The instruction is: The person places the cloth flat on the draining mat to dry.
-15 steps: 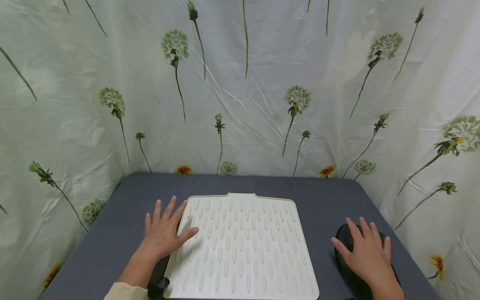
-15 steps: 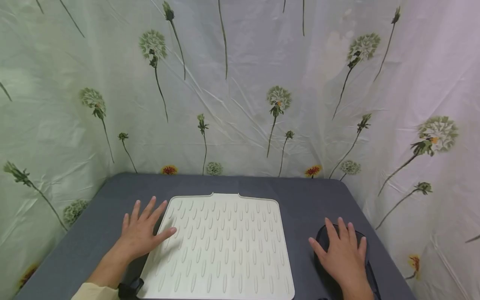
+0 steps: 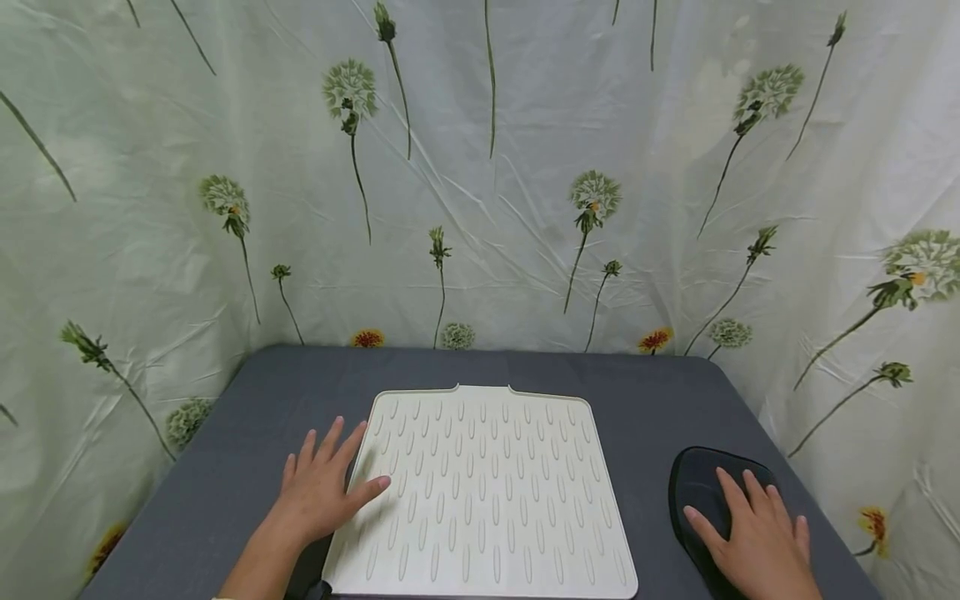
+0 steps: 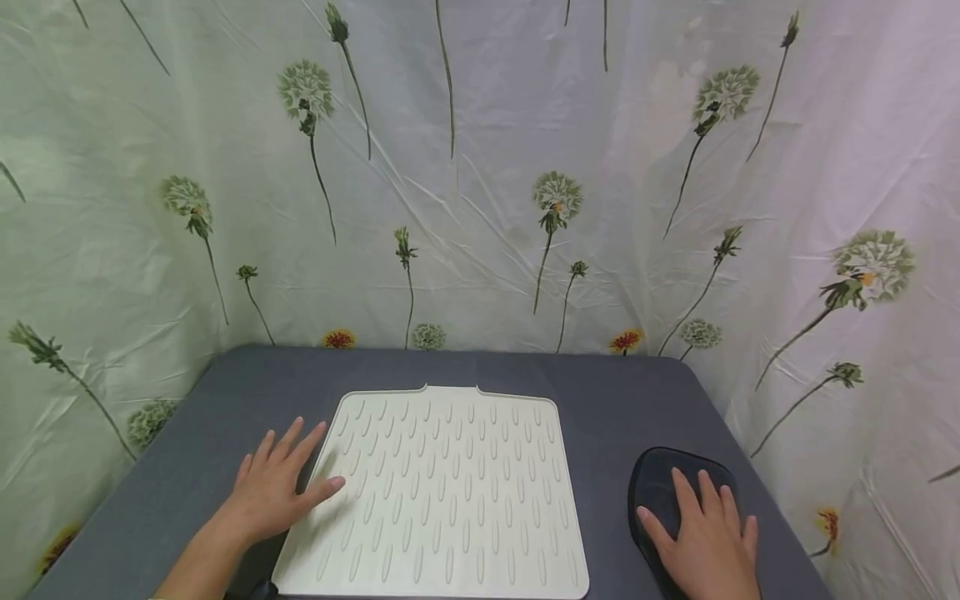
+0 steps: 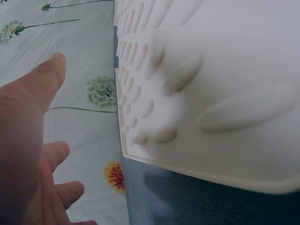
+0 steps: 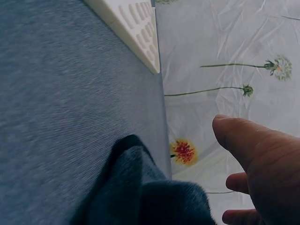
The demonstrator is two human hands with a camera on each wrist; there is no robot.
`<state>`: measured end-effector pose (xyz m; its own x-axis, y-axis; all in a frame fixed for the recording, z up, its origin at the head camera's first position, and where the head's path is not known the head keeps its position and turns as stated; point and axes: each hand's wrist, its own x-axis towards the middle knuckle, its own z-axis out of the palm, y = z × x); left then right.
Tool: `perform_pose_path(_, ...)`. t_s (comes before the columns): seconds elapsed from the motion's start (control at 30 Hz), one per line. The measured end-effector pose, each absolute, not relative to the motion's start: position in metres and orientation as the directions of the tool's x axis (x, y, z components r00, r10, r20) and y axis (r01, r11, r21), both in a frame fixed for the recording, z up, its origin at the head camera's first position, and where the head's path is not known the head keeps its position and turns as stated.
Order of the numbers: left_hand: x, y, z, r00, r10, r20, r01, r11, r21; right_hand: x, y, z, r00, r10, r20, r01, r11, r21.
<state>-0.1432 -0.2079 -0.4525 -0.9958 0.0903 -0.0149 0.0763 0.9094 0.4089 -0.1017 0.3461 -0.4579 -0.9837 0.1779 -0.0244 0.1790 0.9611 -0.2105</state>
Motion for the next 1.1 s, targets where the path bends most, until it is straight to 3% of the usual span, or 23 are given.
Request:
perform_pose_path(0.3, -0.116, -0.21, -0.464, -0.99, 0.087, -0.112, 0.037, 0.922, 0.386, -0.091, 0.349, -0.473, -0.959, 0.238, -0.151, 0.263, 0.95, -0.171)
perform_pose_path(0.83, -0.096, -0.21, -0.484, -0.952, 0.059, -0.301, -0.071, 0.913, 0.403, -0.083, 0.352, -0.497, -0.921, 0.347, -0.177, 0.376, 0.911, -0.169)
perform_pose_path(1.1, -0.093, -0.21, -0.491, -0.944, 0.036, -0.328, -0.098, 0.919, 0.383, -0.081, 0.361, -0.497, -0.925, 0.312, -0.216, 0.352, 0.919, -0.18)
